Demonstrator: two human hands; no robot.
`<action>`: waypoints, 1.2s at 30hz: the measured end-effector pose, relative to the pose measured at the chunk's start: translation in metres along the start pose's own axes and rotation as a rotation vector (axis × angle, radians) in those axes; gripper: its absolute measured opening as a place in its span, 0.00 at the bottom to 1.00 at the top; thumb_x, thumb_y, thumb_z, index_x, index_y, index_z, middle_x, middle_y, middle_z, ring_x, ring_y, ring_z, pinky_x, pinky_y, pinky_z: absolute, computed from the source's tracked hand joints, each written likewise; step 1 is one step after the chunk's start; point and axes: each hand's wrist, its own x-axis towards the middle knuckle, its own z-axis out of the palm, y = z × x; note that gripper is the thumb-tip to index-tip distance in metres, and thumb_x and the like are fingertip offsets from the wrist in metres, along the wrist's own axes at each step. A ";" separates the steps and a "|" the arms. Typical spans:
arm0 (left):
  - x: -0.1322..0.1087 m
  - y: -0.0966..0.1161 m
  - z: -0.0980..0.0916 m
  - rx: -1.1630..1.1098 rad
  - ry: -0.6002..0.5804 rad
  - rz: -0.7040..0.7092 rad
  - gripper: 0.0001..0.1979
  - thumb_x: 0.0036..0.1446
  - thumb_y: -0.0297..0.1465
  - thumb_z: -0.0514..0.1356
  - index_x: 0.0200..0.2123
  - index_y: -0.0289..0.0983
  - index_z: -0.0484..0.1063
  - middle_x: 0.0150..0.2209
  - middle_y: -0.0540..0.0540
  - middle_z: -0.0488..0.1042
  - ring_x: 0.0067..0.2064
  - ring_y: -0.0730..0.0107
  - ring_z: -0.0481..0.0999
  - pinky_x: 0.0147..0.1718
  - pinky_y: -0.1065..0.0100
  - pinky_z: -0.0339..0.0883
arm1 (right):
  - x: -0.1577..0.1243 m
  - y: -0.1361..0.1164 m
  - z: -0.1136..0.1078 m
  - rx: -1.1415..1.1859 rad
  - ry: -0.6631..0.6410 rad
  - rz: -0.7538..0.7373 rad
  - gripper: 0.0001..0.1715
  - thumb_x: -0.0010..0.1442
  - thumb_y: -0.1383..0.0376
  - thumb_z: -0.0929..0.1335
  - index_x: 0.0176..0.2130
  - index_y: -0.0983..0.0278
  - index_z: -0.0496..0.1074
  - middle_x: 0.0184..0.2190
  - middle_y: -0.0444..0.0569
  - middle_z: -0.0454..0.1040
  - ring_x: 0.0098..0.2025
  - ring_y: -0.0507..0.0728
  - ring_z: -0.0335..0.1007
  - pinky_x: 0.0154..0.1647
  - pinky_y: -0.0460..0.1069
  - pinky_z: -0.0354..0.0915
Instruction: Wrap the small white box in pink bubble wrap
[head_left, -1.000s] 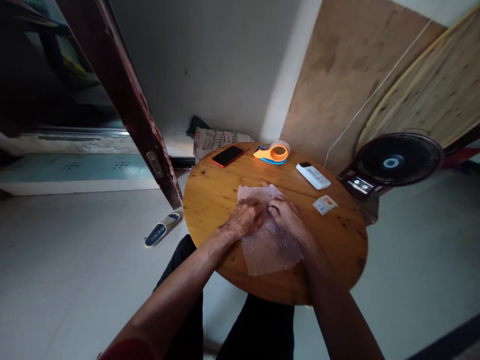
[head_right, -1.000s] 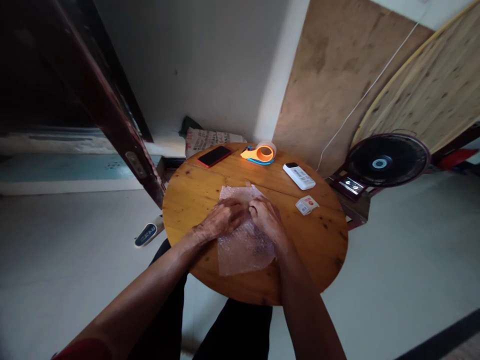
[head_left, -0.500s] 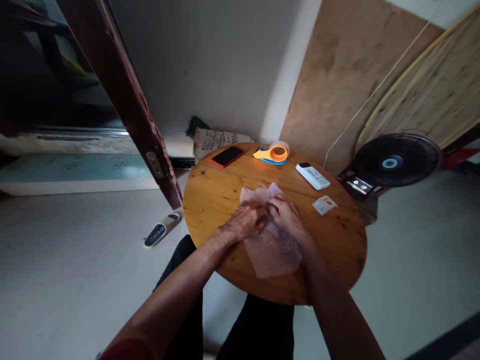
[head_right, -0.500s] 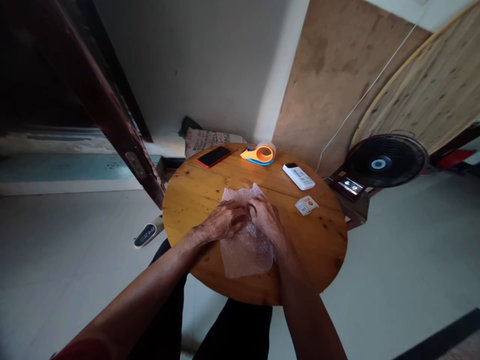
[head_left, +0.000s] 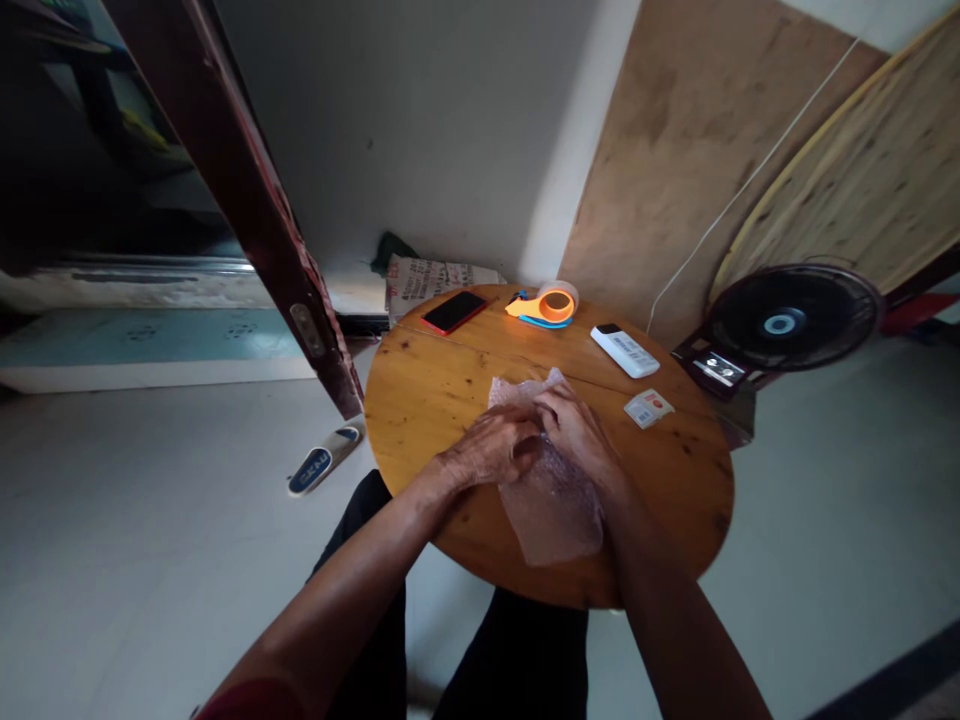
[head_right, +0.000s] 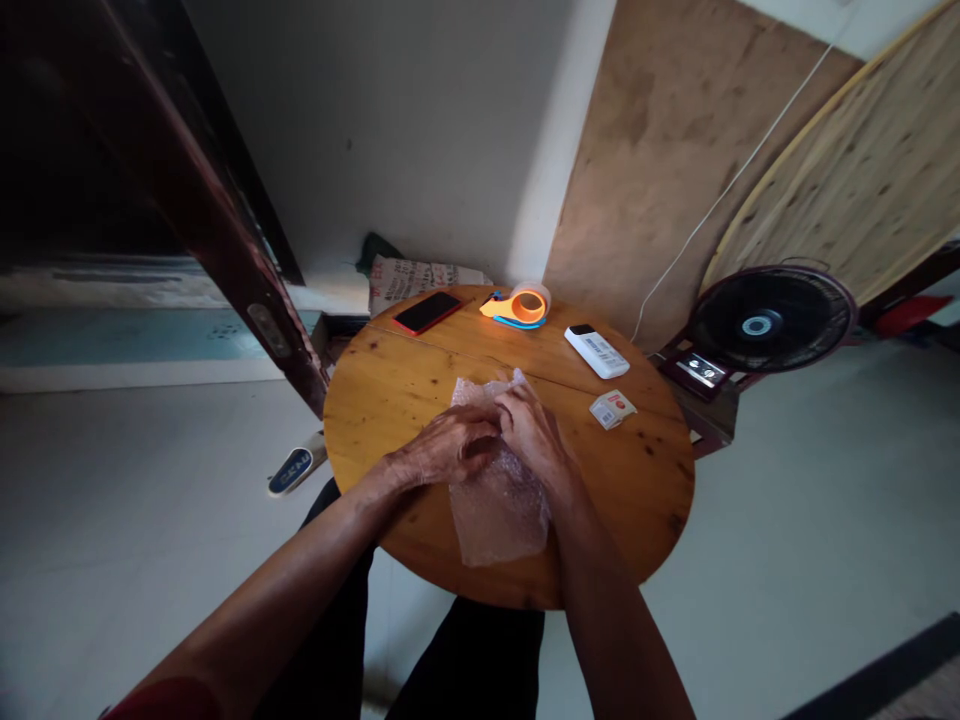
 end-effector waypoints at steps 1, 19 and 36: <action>0.000 0.000 0.000 -0.001 -0.001 0.002 0.13 0.54 0.28 0.58 0.44 0.39 0.74 0.48 0.43 0.75 0.53 0.59 0.72 0.54 0.59 0.66 | 0.000 -0.001 0.000 0.005 -0.002 0.002 0.15 0.61 0.72 0.61 0.42 0.60 0.74 0.44 0.51 0.73 0.47 0.56 0.68 0.50 0.49 0.63; 0.001 0.003 -0.004 -0.024 -0.041 0.027 0.12 0.54 0.28 0.57 0.43 0.38 0.74 0.47 0.43 0.74 0.51 0.59 0.73 0.52 0.60 0.66 | -0.003 0.004 0.002 0.057 -0.017 0.008 0.29 0.62 0.72 0.59 0.60 0.58 0.65 0.56 0.50 0.70 0.59 0.56 0.64 0.62 0.53 0.58; 0.001 0.004 -0.005 -0.071 -0.031 0.041 0.12 0.54 0.26 0.58 0.43 0.38 0.74 0.49 0.43 0.74 0.53 0.60 0.72 0.52 0.59 0.67 | -0.003 0.002 0.003 0.025 -0.027 -0.014 0.22 0.63 0.71 0.60 0.53 0.60 0.70 0.54 0.50 0.71 0.57 0.56 0.64 0.61 0.53 0.58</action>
